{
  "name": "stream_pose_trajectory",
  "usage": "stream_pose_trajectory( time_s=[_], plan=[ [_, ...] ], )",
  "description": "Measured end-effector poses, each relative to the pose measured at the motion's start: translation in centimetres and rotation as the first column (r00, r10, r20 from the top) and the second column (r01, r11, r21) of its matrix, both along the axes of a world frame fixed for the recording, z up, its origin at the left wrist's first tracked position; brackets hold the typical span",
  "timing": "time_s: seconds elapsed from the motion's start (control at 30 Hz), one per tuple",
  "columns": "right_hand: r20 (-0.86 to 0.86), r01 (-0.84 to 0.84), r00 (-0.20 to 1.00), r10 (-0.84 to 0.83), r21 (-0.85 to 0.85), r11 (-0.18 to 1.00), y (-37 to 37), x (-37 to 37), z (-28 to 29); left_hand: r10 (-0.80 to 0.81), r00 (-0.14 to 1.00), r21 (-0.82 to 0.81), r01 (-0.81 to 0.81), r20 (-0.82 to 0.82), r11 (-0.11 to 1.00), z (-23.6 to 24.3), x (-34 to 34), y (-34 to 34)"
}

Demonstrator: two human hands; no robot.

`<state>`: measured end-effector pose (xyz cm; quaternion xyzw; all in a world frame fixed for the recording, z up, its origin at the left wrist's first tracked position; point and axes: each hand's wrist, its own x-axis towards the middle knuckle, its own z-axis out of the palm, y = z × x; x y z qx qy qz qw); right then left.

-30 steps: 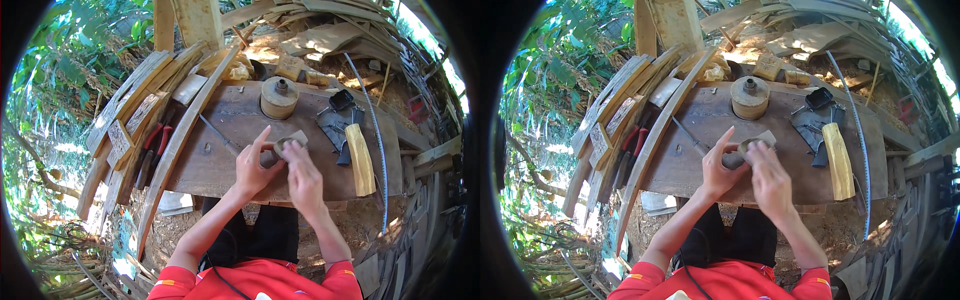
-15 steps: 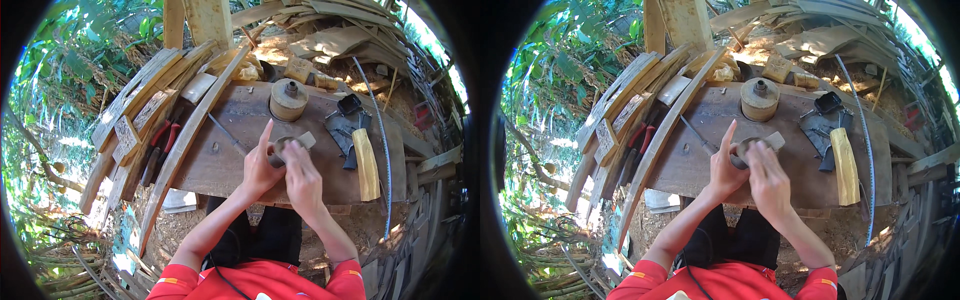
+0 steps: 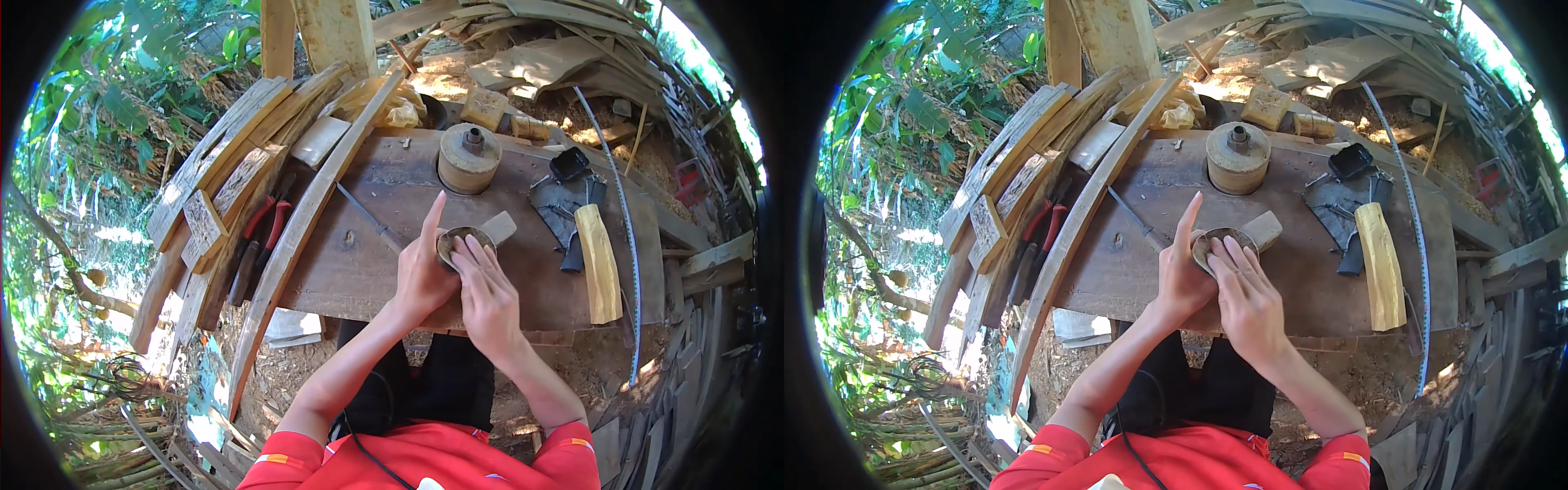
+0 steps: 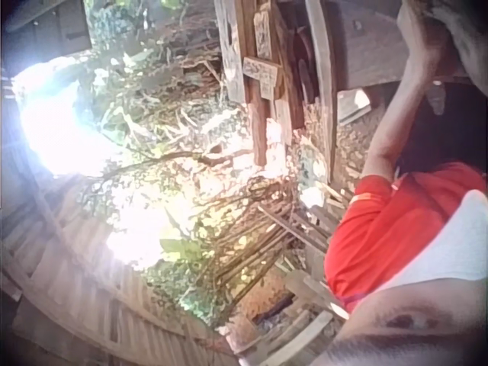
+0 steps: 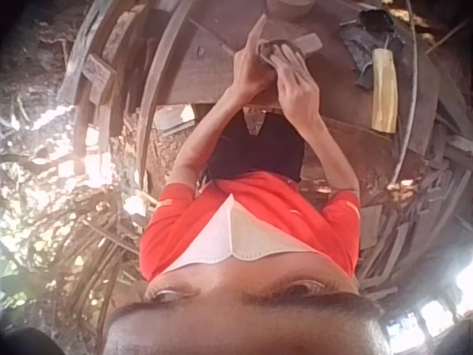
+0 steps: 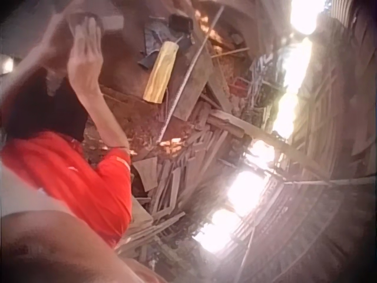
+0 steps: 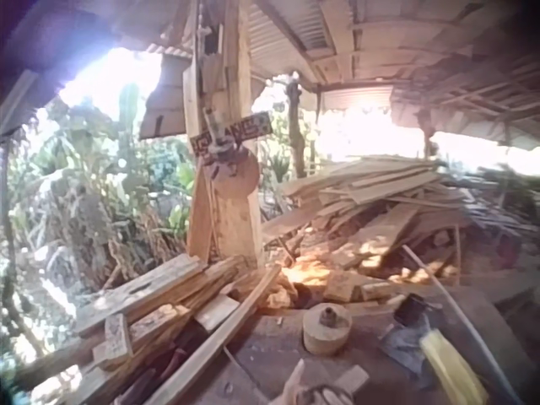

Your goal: The person uses a chisel and mallet to carve a small wooden block, then smooths it with sandpaper and a cloth. They also handle a curved wooden piece, rubbing its surface with sandpaper and inspecting it.

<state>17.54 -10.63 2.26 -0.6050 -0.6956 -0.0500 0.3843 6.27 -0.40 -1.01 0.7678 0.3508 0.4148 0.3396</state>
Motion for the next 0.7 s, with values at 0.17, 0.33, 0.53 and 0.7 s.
stream_pose_trajectory(
  time_s=[0.17, 0.33, 0.53, 0.7],
  plan=[
    [-0.032, 0.182, 0.983, -0.181, 0.038, 0.983, 1.1, 1.6, -0.1, -0.042, 0.998, -0.046, 0.044, 0.041, 0.998, 0.7, 0.1, -0.3],
    [-0.207, 0.243, 0.945, -0.251, -0.065, 0.968, 2.0, 4.2, 0.7, -0.031, 0.998, -0.025, 0.033, 0.058, 0.999, 0.5, 0.6, 0.0],
    [-0.084, 0.167, 0.981, -0.172, -0.062, 0.984, 2.2, 4.1, 1.0, -0.023, 0.999, -0.007, 0.023, 0.046, 1.000, 0.4, 0.6, -0.2],
    [0.050, -0.008, 0.999, 0.006, 0.043, 0.999, 1.9, 1.8, 0.7, -0.009, 1.000, 0.013, 0.008, 0.023, 1.000, 0.2, 0.6, -0.2]
  ],
)
